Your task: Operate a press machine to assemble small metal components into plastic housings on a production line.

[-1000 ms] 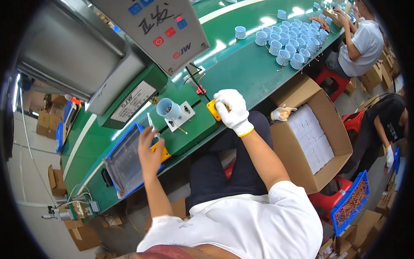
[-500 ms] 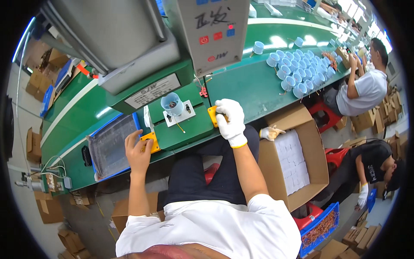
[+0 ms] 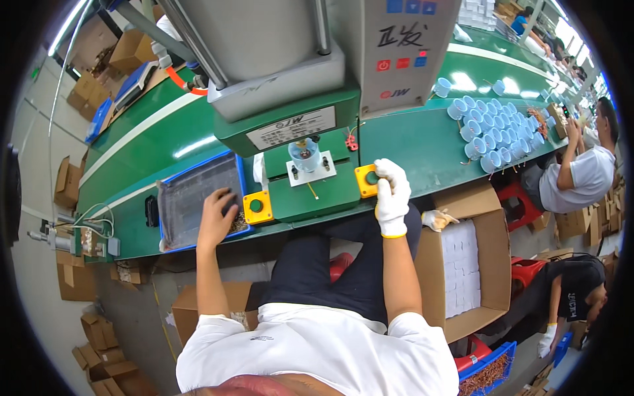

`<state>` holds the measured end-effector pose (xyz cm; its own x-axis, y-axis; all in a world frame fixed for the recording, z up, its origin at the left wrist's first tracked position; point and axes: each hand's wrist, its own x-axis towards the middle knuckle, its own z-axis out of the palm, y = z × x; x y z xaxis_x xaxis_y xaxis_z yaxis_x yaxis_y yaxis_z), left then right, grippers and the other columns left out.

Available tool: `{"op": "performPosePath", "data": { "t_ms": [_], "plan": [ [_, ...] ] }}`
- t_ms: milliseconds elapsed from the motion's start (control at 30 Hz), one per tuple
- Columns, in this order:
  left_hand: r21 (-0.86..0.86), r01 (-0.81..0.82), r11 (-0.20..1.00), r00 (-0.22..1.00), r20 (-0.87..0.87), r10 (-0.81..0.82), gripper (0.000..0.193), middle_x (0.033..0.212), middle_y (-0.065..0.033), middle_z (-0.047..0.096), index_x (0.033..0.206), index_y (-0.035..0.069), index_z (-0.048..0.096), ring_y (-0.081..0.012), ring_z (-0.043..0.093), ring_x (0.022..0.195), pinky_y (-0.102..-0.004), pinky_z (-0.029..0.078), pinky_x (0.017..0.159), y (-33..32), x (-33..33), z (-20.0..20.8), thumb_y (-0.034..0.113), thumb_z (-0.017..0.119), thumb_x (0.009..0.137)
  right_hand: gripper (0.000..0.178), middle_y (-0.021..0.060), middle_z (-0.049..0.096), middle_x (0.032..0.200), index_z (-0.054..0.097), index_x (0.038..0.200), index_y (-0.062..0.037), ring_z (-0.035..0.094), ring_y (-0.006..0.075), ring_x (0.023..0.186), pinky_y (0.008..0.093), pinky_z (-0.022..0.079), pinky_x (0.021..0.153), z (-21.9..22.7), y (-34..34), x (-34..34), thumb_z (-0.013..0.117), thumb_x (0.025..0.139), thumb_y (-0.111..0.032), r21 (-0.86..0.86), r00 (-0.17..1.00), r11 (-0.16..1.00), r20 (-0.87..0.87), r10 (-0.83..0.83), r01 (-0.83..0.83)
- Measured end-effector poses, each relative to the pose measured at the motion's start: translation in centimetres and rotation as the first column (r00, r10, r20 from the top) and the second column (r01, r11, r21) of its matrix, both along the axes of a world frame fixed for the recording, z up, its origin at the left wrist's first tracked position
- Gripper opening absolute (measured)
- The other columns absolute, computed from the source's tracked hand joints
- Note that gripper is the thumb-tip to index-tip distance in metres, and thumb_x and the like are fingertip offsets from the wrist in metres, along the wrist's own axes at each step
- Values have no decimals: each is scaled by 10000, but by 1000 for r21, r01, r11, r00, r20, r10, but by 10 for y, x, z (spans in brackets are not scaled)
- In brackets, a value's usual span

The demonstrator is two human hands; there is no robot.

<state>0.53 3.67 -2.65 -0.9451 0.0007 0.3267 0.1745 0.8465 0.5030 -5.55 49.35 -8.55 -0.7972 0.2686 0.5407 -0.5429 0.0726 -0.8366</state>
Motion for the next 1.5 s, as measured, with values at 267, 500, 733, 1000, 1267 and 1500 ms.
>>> {"op": "performPosePath", "data": {
  "t_ms": [267, 500, 733, 1000, 1267, 1500],
  "plan": [
    [-11, 140, 990, 982, 132, -138, 151, 1273, -97, 755, 1005, 58, 864, -349, 630, 1270, -463, 514, 1115, 7, -6, 8, 108, 834, 866, 302, 166, 779, 1232, 760, 1103, 10, 692, 359, 1299, 467, 529, 1149, 6, -2, -4, 562, 894, 102, 179, 991, 978, -96, -90, 106],
    [2, 128, 992, 986, 110, -127, 110, 1142, -74, 764, 970, 55, 844, -320, 691, 1075, -463, 550, 971, 5, 0, 15, 104, 826, 874, 287, 171, 779, 1236, 755, 1084, 8, 692, 359, 1303, 470, 517, 1164, 6, -7, -3, 555, 900, 100, 152, 995, 984, -54, -89, 96],
    [-78, 228, 971, 967, 131, -217, 133, 1137, -82, 760, 1004, 42, 829, -327, 688, 1087, -456, 550, 969, -6, 6, 13, 98, 818, 885, 272, 176, 778, 1241, 750, 1099, 6, 694, 341, 1307, 458, 511, 1170, 3, -7, -3, 559, 930, 100, 145, 994, 985, -65, -90, 98],
    [75, 202, 977, 968, 134, -211, 123, 1108, -96, 758, 980, 24, 814, -343, 682, 1079, -458, 548, 983, -2, 6, 7, 89, 825, 876, 328, 187, 723, 1374, 715, 1276, 34, 707, 270, 1243, 409, 558, 1111, 16, -17, 1, 611, 967, 63, 150, 991, 980, -39, -127, 131],
    [63, 202, 977, 965, 160, -209, 114, 1128, -92, 755, 968, 32, 816, -341, 678, 1088, -459, 548, 997, 2, 2, 11, 104, 821, 879, 783, 212, 727, 1348, 533, 1481, 17, 723, 283, 1136, 411, 577, 1003, 139, -120, 7, 925, 824, -151, 382, 999, 924, 39, -36, 18],
    [76, 163, 984, 972, 156, -173, 113, 1132, -92, 755, 969, 32, 813, -342, 679, 1094, -463, 549, 993, -1, 10, 6, 94, 817, 875, 344, 76, 767, 957, 675, 1221, -3, 735, 170, 805, 337, 602, 775, 170, -133, -3, 816, 913, -63, 81, 997, 997, 79, -6, -1]
  ]
}}
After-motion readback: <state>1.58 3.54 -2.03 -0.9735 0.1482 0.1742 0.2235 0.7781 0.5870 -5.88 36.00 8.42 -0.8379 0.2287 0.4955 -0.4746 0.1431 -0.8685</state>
